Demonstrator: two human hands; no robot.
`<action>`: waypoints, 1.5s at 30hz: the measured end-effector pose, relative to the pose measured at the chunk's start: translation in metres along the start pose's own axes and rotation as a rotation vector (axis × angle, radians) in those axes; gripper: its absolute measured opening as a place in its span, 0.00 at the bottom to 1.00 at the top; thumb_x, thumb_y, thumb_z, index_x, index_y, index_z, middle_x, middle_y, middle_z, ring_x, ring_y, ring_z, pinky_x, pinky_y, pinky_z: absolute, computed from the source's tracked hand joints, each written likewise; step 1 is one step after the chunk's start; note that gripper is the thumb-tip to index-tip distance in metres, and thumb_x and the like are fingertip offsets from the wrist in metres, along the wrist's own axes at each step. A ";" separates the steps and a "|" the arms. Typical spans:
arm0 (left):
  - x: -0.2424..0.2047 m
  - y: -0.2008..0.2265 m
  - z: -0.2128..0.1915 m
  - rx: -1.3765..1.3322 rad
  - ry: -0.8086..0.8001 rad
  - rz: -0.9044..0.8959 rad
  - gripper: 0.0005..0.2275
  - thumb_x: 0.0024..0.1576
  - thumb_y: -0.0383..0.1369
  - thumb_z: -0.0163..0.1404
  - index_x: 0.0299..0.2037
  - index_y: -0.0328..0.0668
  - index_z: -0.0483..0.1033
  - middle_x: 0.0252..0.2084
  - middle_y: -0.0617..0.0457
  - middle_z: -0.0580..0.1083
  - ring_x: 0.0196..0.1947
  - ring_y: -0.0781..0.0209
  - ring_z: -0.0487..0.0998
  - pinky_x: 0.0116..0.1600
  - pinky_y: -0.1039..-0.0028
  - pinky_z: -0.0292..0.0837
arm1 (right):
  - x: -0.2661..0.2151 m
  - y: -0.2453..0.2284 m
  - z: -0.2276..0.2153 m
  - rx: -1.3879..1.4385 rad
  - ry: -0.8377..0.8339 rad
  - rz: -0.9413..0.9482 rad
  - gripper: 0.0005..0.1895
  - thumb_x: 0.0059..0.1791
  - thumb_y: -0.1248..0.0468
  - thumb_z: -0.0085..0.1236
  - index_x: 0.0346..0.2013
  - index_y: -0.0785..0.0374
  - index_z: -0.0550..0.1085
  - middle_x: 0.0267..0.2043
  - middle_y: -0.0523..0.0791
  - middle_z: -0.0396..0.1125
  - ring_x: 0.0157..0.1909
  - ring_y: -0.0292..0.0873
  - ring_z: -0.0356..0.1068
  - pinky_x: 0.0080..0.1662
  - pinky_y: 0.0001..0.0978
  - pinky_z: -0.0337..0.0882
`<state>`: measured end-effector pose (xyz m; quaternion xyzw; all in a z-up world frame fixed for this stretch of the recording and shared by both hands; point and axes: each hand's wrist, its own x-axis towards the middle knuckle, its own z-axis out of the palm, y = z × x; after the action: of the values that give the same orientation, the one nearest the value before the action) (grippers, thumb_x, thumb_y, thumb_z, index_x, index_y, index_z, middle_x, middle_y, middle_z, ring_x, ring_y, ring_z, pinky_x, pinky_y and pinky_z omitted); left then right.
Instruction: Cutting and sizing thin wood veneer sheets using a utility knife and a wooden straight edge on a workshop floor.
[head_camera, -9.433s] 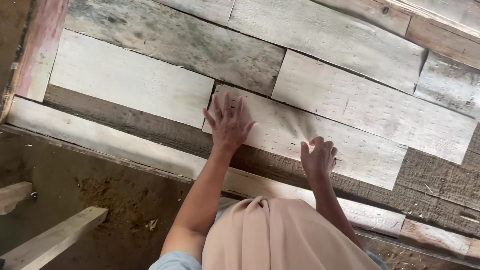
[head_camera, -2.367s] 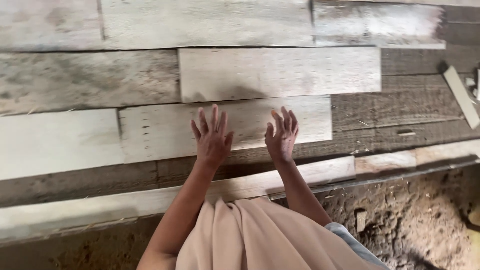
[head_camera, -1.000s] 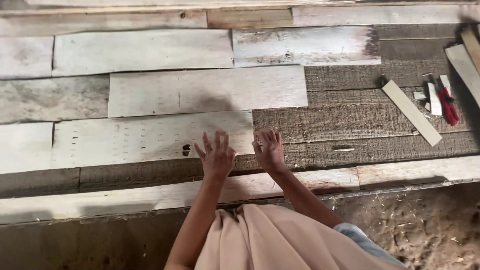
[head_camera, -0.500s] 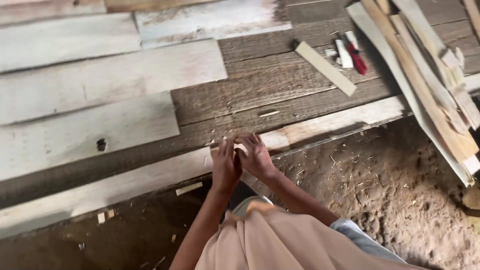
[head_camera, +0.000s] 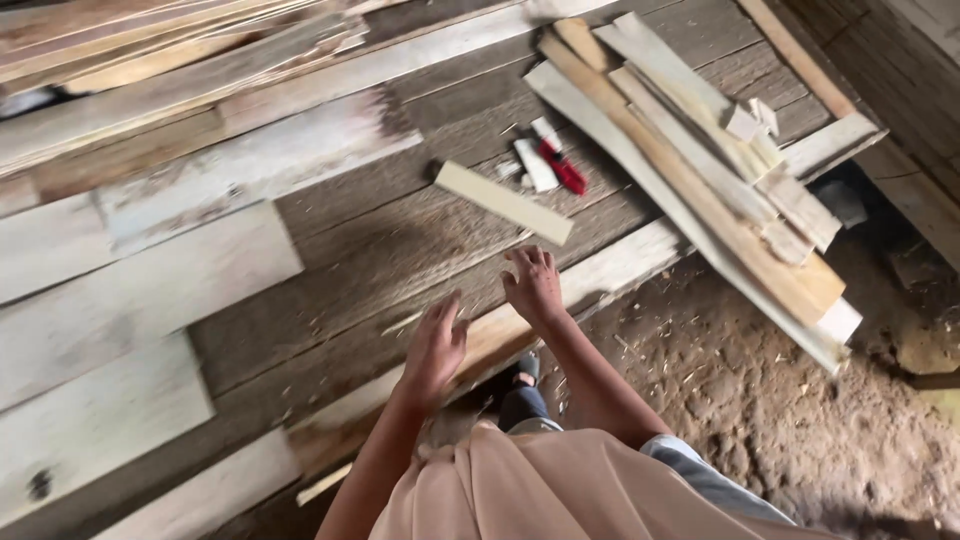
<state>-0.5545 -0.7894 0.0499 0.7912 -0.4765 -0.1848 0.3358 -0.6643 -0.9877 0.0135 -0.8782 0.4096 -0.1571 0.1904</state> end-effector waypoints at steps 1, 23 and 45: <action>0.021 0.007 0.015 -0.041 -0.003 -0.034 0.24 0.60 0.35 0.50 0.69 0.44 0.66 0.61 0.36 0.72 0.60 0.36 0.74 0.60 0.51 0.72 | 0.017 0.017 -0.008 -0.016 -0.012 0.009 0.20 0.46 0.57 0.62 0.53 0.46 0.74 0.54 0.45 0.65 0.61 0.54 0.65 0.54 0.50 0.70; 0.280 0.063 0.112 -0.615 0.361 -0.820 0.21 0.61 0.33 0.47 0.65 0.39 0.62 0.63 0.34 0.65 0.61 0.37 0.72 0.59 0.46 0.70 | 0.203 0.118 -0.013 -0.122 -0.228 -0.198 0.17 0.50 0.49 0.58 0.49 0.50 0.72 0.54 0.46 0.57 0.58 0.50 0.55 0.57 0.45 0.65; 0.335 0.032 0.172 -0.162 0.084 -0.666 0.22 0.49 0.35 0.58 0.52 0.45 0.65 0.50 0.44 0.68 0.43 0.38 0.80 0.43 0.48 0.76 | 0.297 0.179 0.054 -0.069 -0.123 -0.063 0.33 0.43 0.64 0.52 0.64 0.61 0.62 0.46 0.52 0.63 0.49 0.55 0.67 0.35 0.52 0.80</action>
<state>-0.5207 -1.1548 -0.0398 0.8810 -0.1616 -0.2888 0.3381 -0.5762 -1.3138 -0.0809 -0.9047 0.3747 -0.0945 0.1796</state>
